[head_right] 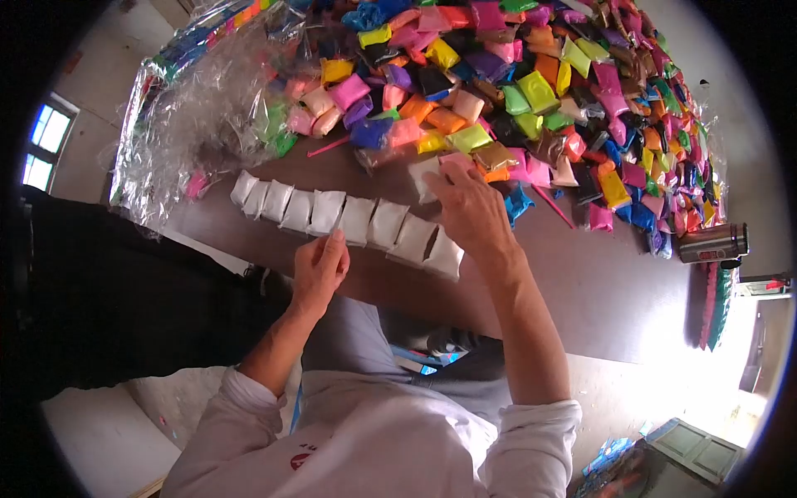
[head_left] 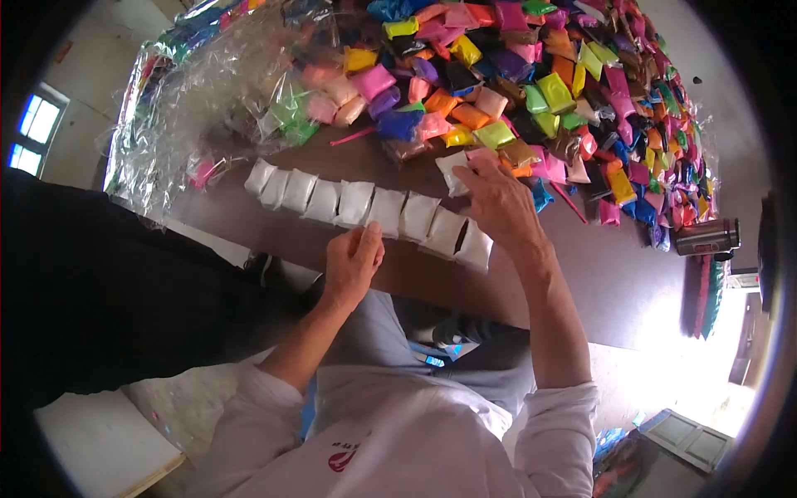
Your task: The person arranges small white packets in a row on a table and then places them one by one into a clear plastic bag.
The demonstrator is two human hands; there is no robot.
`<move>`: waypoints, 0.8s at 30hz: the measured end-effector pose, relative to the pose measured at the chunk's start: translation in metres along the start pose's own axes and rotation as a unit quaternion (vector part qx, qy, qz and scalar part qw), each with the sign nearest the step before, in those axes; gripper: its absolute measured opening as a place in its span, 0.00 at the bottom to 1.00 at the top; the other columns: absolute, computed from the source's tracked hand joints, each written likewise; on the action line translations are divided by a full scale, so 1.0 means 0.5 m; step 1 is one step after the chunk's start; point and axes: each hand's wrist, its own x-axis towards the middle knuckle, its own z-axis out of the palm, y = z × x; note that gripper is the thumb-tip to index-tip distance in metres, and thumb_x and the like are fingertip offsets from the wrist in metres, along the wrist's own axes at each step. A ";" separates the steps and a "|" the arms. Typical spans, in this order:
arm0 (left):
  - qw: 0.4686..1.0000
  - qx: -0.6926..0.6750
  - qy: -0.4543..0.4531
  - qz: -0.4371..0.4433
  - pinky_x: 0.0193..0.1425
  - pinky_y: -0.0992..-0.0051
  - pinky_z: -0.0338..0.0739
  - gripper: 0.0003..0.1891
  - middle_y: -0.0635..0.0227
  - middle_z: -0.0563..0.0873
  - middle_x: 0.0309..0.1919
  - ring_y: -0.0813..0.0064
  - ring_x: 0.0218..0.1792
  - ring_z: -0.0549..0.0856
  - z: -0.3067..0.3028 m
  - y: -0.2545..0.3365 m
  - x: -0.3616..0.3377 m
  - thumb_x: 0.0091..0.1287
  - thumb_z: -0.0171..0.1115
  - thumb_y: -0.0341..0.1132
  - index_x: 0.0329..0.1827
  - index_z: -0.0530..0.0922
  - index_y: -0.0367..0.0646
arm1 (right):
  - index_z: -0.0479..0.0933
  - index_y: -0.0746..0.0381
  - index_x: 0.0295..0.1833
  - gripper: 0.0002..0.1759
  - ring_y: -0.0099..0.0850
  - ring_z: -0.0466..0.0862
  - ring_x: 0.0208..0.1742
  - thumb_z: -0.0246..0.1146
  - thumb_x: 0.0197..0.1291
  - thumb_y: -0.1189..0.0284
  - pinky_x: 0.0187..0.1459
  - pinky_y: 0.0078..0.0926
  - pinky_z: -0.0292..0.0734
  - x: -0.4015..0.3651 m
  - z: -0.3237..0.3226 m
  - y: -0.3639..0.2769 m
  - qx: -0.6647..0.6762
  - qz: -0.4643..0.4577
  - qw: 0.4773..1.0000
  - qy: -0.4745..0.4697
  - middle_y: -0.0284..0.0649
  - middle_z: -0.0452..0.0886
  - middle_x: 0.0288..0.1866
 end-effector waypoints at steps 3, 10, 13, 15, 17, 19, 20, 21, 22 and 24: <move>1.000 -0.001 -0.005 0.014 0.18 0.84 0.57 0.24 0.77 0.70 0.15 0.88 0.16 0.67 0.007 -0.004 0.005 0.70 0.53 0.52 0.20 0.70 0.44 | 0.77 0.59 0.47 0.16 0.46 0.78 0.51 0.58 0.49 0.79 0.43 0.40 0.79 0.002 0.013 0.009 -0.031 -0.038 0.998 0.044 0.44 0.75 0.48; 0.998 -0.050 -0.033 -0.032 0.15 0.84 0.53 0.22 0.77 0.69 0.14 0.89 0.13 0.65 0.003 0.011 -0.021 0.70 0.55 0.51 0.21 0.69 0.46 | 0.77 0.63 0.41 0.11 0.45 0.77 0.52 0.61 0.48 0.77 0.45 0.37 0.78 -0.009 -0.056 -0.026 0.126 0.109 0.986 0.025 0.45 0.76 0.51; 0.998 -0.030 -0.050 0.003 0.14 0.85 0.53 0.21 0.76 0.69 0.14 0.88 0.13 0.64 0.023 -0.001 -0.036 0.70 0.55 0.50 0.21 0.70 0.47 | 0.78 0.63 0.41 0.11 0.44 0.76 0.54 0.60 0.48 0.78 0.50 0.37 0.76 -0.034 -0.022 -0.005 0.098 -0.011 0.989 0.111 0.43 0.78 0.49; 0.997 -0.048 -0.064 -0.005 0.14 0.85 0.53 0.21 0.76 0.70 0.14 0.89 0.13 0.64 0.041 0.005 -0.037 0.70 0.55 0.50 0.22 0.70 0.47 | 0.78 0.63 0.42 0.12 0.43 0.76 0.54 0.59 0.48 0.79 0.51 0.38 0.74 -0.030 -0.011 -0.001 0.060 -0.043 0.989 0.128 0.43 0.78 0.47; 0.995 -0.065 -0.077 -0.016 0.14 0.85 0.53 0.21 0.76 0.70 0.15 0.89 0.13 0.64 0.057 0.014 -0.040 0.70 0.55 0.50 0.22 0.70 0.47 | 0.78 0.63 0.42 0.13 0.43 0.75 0.55 0.59 0.48 0.79 0.53 0.40 0.72 -0.022 -0.005 0.001 0.025 -0.073 0.987 0.143 0.42 0.78 0.45; 0.992 -0.078 -0.102 -0.014 0.14 0.85 0.53 0.20 0.76 0.71 0.15 0.89 0.13 0.65 0.069 0.026 -0.042 0.70 0.55 0.49 0.22 0.71 0.46 | 0.77 0.63 0.52 0.22 0.41 0.76 0.55 0.61 0.46 0.81 0.59 0.40 0.69 -0.008 0.001 0.009 -0.023 -0.086 0.995 0.054 0.42 0.77 0.53; 0.992 -0.075 -0.100 -0.012 0.14 0.85 0.53 0.20 0.76 0.71 0.15 0.89 0.13 0.65 0.072 0.028 -0.043 0.70 0.55 0.49 0.22 0.71 0.46 | 0.77 0.63 0.52 0.22 0.41 0.76 0.55 0.61 0.46 0.81 0.59 0.40 0.69 0.000 0.002 0.012 -0.021 -0.086 0.994 0.058 0.42 0.77 0.53; 0.992 -0.070 -0.102 -0.014 0.14 0.85 0.53 0.20 0.76 0.71 0.16 0.89 0.13 0.65 0.076 0.029 -0.044 0.70 0.55 0.49 0.23 0.71 0.46 | 0.77 0.63 0.51 0.22 0.41 0.76 0.54 0.61 0.46 0.80 0.59 0.40 0.69 0.010 0.001 0.014 -0.027 -0.085 0.996 0.023 0.42 0.78 0.52; 0.992 -0.065 -0.104 -0.020 0.15 0.85 0.53 0.20 0.76 0.71 0.16 0.89 0.13 0.65 0.078 0.028 -0.047 0.70 0.54 0.49 0.23 0.71 0.46 | 0.77 0.63 0.51 0.22 0.41 0.77 0.53 0.61 0.45 0.79 0.59 0.40 0.68 0.016 0.001 0.016 -0.032 -0.082 0.996 -0.015 0.41 0.79 0.51; 0.991 -0.069 -0.111 -0.023 0.15 0.85 0.53 0.20 0.76 0.72 0.16 0.89 0.14 0.65 0.078 0.024 -0.052 0.70 0.54 0.50 0.23 0.72 0.46 | 0.77 0.63 0.50 0.20 0.38 0.78 0.51 0.62 0.47 0.77 0.56 0.37 0.70 0.025 0.016 0.027 -0.031 -0.081 0.996 0.010 0.40 0.80 0.48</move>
